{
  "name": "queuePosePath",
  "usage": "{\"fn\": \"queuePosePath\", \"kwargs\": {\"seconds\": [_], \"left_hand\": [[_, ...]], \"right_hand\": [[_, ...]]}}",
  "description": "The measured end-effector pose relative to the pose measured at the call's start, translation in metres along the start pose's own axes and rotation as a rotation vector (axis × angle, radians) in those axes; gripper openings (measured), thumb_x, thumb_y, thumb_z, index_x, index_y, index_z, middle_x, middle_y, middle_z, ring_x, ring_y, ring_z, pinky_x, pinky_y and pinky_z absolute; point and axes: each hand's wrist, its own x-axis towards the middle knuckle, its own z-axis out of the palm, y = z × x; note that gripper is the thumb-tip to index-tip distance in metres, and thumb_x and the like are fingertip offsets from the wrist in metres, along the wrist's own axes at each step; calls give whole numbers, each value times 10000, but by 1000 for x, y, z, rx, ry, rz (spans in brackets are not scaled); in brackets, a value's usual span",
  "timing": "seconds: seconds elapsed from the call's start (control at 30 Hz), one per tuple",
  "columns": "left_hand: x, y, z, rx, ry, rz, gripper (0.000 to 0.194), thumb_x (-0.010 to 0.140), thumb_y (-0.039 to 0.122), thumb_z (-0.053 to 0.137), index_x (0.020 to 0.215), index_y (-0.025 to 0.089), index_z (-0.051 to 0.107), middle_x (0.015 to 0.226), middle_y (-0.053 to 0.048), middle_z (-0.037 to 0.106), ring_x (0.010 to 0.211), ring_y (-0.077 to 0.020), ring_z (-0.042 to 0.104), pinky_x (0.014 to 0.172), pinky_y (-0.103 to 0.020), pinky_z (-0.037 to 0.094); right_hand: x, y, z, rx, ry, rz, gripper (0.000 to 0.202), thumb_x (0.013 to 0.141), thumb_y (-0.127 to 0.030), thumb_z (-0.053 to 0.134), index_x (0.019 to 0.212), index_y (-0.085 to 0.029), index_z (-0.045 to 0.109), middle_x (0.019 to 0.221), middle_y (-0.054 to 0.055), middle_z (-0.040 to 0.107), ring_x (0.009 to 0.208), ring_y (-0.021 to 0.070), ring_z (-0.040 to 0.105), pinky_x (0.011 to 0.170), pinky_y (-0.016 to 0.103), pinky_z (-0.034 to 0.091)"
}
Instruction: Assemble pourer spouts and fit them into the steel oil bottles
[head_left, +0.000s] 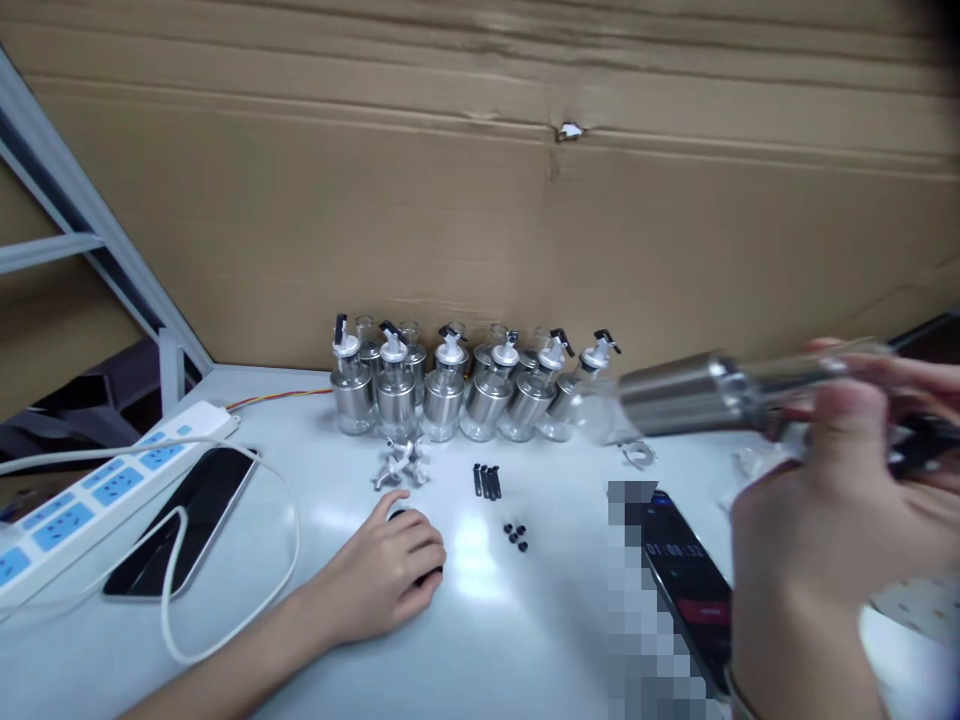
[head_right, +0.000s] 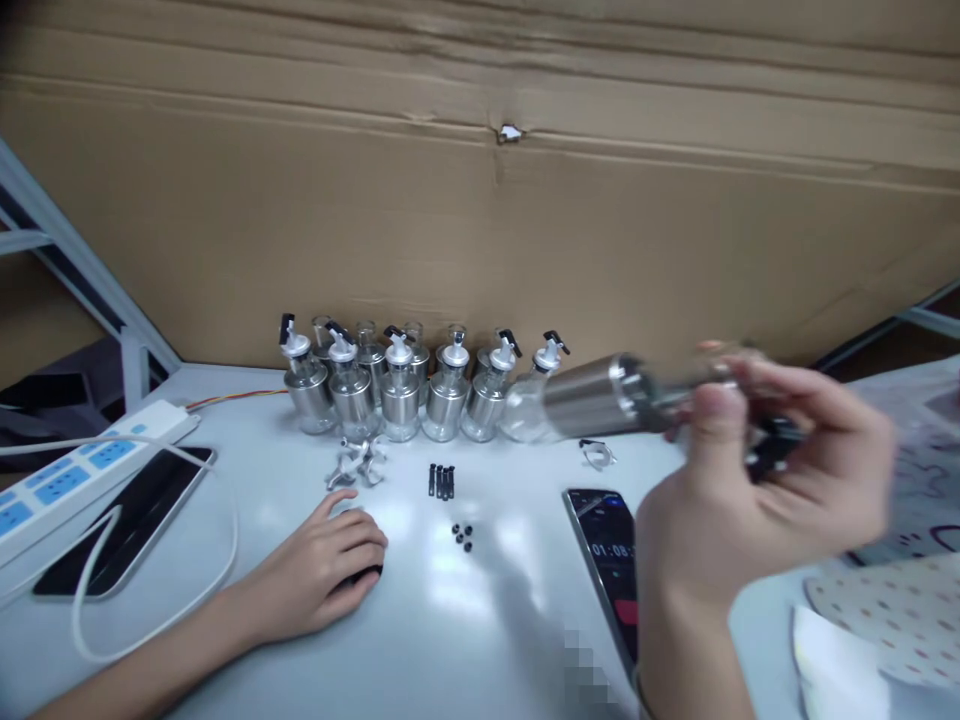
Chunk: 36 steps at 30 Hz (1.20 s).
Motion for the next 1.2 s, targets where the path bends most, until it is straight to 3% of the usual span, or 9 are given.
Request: {"fn": "queuePosePath", "kwargs": {"seconds": [0.07,0.17,0.23,0.37,0.57,0.7,0.87,1.0,1.2], "left_hand": [[1,1,-1,-12,1,-11,103,873,154,464,852,200,554,899,15,660,838,-143,604,1016,-417,309],[1,0,-1,-33,0,-48,58,840,165,479,887,195,492,887,3,636,815,-154,604,987,-440,348],[0,-3,0,-28,46,-61,122,838,218,524,918,194,436,895,-16,621,822,-173,602,960,-459,385],[-1,-6,6,27,169,-24,250,873,284,560,1010,201,369,987,-64,589,851,-187,578,878,-442,467],[-3,3,15,144,139,46,394,909,239,522,1260,325,364,1124,-75,499,967,-206,532,905,-450,476],[-3,8,17,215,-47,-72,543,886,242,554,1303,540,373,1173,-45,491,995,-251,488,812,-416,488],[-5,7,20,136,-149,-169,435,895,353,551,1315,436,472,1194,-47,522,969,-233,466,794,-318,470],[-5,7,21,210,-115,-94,423,897,281,541,1263,489,504,1138,-54,516,904,-222,460,765,-314,451],[-3,8,20,261,-71,-68,415,871,249,556,1217,479,545,1037,-53,529,844,-215,453,730,-303,429]], "right_hand": [[-21,-15,5,171,-131,87,144,726,-197,723,859,-217,673,824,28,648,829,232,693,782,416,518],[-52,-27,12,267,-584,287,128,785,-180,673,892,-248,666,906,17,706,888,196,688,759,336,531],[-67,-30,15,326,-777,395,119,797,-191,662,894,-261,663,921,6,726,911,181,687,754,299,534],[-84,-30,17,418,-931,588,86,783,-229,678,863,-259,668,890,0,742,850,165,690,732,273,527],[-95,-22,17,420,-940,855,108,756,-279,688,848,-232,655,829,13,720,614,118,575,516,225,447],[-100,-16,19,468,-917,982,145,751,-312,692,851,-222,638,804,4,685,539,88,489,476,210,419],[-100,-11,19,450,-950,1007,183,758,-340,686,860,-213,602,841,10,659,561,88,489,488,216,426],[-101,-4,18,501,-939,1098,310,733,-289,688,998,-257,531,951,21,646,708,124,556,573,239,472],[-99,6,20,639,-745,1115,435,667,-158,633,1020,-311,430,1072,-1,541,820,133,590,676,288,522]]}}
